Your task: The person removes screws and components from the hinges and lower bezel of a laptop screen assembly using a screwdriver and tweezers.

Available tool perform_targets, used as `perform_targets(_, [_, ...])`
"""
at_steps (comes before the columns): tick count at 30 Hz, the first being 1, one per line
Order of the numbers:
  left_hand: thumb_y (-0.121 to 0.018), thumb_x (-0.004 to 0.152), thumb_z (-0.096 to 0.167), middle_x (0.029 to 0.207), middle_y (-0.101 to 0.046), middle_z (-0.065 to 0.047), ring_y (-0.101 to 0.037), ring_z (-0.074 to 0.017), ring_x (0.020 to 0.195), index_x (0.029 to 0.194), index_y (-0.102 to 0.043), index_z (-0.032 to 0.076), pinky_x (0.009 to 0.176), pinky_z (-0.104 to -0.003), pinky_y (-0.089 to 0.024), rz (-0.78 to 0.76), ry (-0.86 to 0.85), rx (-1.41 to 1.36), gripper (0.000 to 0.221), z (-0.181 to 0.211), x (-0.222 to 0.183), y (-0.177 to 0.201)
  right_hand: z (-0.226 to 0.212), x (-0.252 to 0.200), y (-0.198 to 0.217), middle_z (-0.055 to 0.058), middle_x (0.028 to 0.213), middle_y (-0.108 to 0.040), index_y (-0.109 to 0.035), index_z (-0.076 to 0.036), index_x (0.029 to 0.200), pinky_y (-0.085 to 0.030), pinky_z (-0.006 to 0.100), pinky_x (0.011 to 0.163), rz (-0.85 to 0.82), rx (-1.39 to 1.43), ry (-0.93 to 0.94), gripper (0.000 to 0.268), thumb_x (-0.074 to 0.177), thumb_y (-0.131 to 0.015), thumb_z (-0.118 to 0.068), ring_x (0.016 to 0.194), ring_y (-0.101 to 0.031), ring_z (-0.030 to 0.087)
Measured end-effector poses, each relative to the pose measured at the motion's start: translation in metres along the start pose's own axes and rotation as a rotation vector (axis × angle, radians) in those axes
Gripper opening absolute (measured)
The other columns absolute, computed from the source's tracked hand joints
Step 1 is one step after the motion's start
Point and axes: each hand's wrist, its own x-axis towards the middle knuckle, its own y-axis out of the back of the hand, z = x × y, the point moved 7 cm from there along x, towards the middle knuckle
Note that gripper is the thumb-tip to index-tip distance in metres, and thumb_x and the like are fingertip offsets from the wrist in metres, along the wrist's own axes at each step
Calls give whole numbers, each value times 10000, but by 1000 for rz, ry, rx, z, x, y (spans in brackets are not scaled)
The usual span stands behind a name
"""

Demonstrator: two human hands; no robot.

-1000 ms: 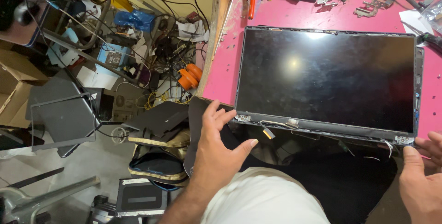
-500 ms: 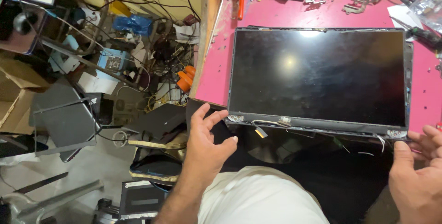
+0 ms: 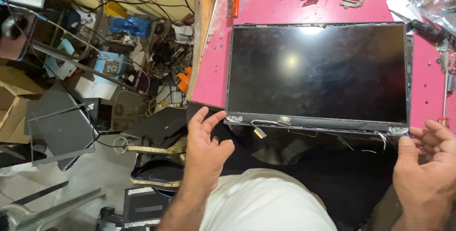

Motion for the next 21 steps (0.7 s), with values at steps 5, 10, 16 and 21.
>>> perform_targets(5, [-574, 666, -146, 1488, -486, -203, -485, -203, 1309, 1526, -230, 9, 1158, -411, -307, -3, -11, 19, 939, 1, 0, 0, 3, -2, 1, 163, 1239, -661, -475, 113, 1414, -525, 278, 996, 5, -44, 42, 392, 1072, -659, 57, 1081, -637, 162])
perform_targets(10, [-589, 679, -118, 1485, -494, -189, -501, -203, 1281, 1529, -231, 16, 1144, -419, -331, -12, -11, 36, 932, 3, -2, -1, 6, -3, 2, 160, 1237, -665, -484, 108, 1453, -530, 290, 1019, 7, -47, 37, 420, 1076, -661, 48, 1083, -644, 166])
perform_targets(16, [-633, 731, -74, 1470, -534, -194, -482, -205, 1355, 1520, -292, 8, 1178, -380, -302, -80, -161, 228, 863, 13, -8, -1, 20, -2, 1, 155, 1270, -643, -494, 56, 1457, -522, 266, 1017, -7, 68, 34, 375, 1109, -632, 62, 1131, -630, 163])
perform_targets(21, [-722, 792, 17, 1444, -574, -149, -502, -253, 1396, 1433, -476, 51, 1180, -391, -324, -22, -299, 505, 687, 32, -9, 4, 31, -1, 2, 167, 1262, -634, -527, 53, 1422, -538, 308, 1021, -12, -7, 44, 329, 1111, -629, 80, 1119, -628, 181])
